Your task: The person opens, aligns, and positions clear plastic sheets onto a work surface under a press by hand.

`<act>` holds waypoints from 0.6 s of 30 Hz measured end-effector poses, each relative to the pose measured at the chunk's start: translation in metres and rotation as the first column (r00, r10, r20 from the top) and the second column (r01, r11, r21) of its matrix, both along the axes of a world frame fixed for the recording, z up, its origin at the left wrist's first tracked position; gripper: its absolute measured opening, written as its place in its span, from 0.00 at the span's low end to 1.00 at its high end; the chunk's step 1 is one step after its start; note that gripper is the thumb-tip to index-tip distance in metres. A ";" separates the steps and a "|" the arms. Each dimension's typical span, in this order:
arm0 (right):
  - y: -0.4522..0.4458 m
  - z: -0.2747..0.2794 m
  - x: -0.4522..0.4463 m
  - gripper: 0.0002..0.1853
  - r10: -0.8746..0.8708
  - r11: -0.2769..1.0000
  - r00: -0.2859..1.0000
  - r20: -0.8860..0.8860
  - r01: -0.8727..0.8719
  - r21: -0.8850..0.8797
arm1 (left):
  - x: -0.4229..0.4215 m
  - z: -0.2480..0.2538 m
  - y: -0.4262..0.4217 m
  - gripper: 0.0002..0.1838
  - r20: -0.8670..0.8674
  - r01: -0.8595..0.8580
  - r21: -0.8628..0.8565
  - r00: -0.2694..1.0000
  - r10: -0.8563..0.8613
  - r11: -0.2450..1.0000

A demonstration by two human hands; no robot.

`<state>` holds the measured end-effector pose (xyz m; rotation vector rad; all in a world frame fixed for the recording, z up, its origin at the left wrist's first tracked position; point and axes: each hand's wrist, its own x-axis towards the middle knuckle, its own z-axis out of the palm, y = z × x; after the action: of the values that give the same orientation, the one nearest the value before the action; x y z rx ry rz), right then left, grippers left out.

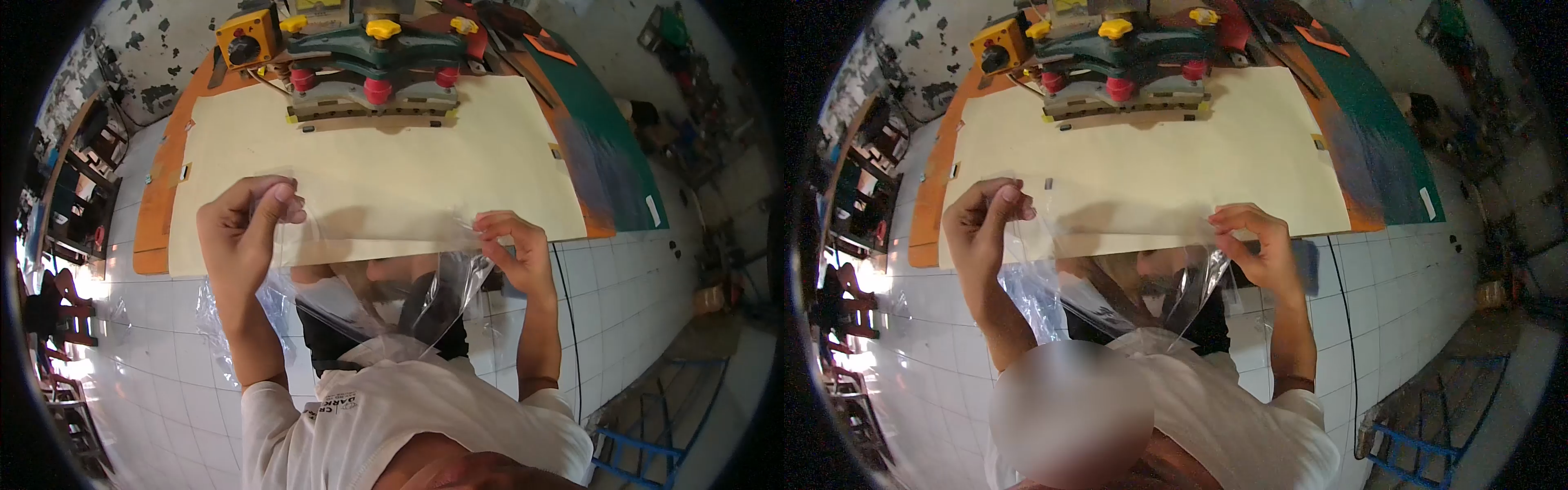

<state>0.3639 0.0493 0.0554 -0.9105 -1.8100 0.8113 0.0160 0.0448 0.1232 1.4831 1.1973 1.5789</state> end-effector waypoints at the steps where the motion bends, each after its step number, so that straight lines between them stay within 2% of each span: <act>1: 0.002 0.000 -0.001 0.05 -0.004 0.998 1.000 -0.026 0.006 0.058 | -0.002 0.000 0.002 0.08 0.024 -0.003 0.006 1.000 0.002 1.000; 2: 0.004 0.001 -0.002 0.05 -0.011 0.998 0.999 -0.030 0.013 0.055 | -0.004 0.000 0.003 0.08 0.045 -0.005 0.014 0.999 0.004 1.000; 4: 0.008 0.006 -0.007 0.05 -0.043 0.982 0.985 -0.169 0.072 0.173 | -0.007 -0.001 0.005 0.08 0.044 -0.004 -0.010 0.999 0.005 1.000; 6: 0.012 0.012 -0.009 0.04 -0.061 0.971 0.981 -0.187 0.101 0.215 | -0.011 -0.006 0.010 0.14 0.009 -0.063 -0.012 0.998 0.063 0.998; 8: 0.016 0.017 -0.008 0.04 0.006 0.984 0.986 -0.168 0.024 0.177 | -0.019 -0.009 0.012 0.13 0.014 -0.046 -0.004 0.999 0.046 0.999; 12: 0.025 0.018 -0.014 0.07 0.024 0.997 0.990 -0.141 -0.012 0.080 | -0.029 -0.013 0.009 0.12 0.068 -0.064 0.019 0.996 0.063 0.998; 14: 0.028 0.017 -0.015 0.11 0.064 0.998 0.983 -0.172 -0.059 0.037 | -0.029 -0.012 0.008 0.12 0.095 -0.089 0.064 0.992 0.082 0.994; 16: 0.029 0.018 -0.019 0.13 0.121 0.970 0.946 -0.302 -0.177 -0.166 | -0.030 -0.012 0.005 0.13 0.124 -0.118 0.103 0.987 0.105 0.988; 18: 0.030 0.014 -0.023 0.15 0.115 0.960 0.928 -0.356 -0.195 -0.199 | -0.031 -0.012 0.003 0.13 0.120 -0.106 0.125 0.989 0.091 0.986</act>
<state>0.3411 0.0793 0.0692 -0.7202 -1.5149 1.2232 -0.0154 0.0479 0.1113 1.4128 1.1363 1.8149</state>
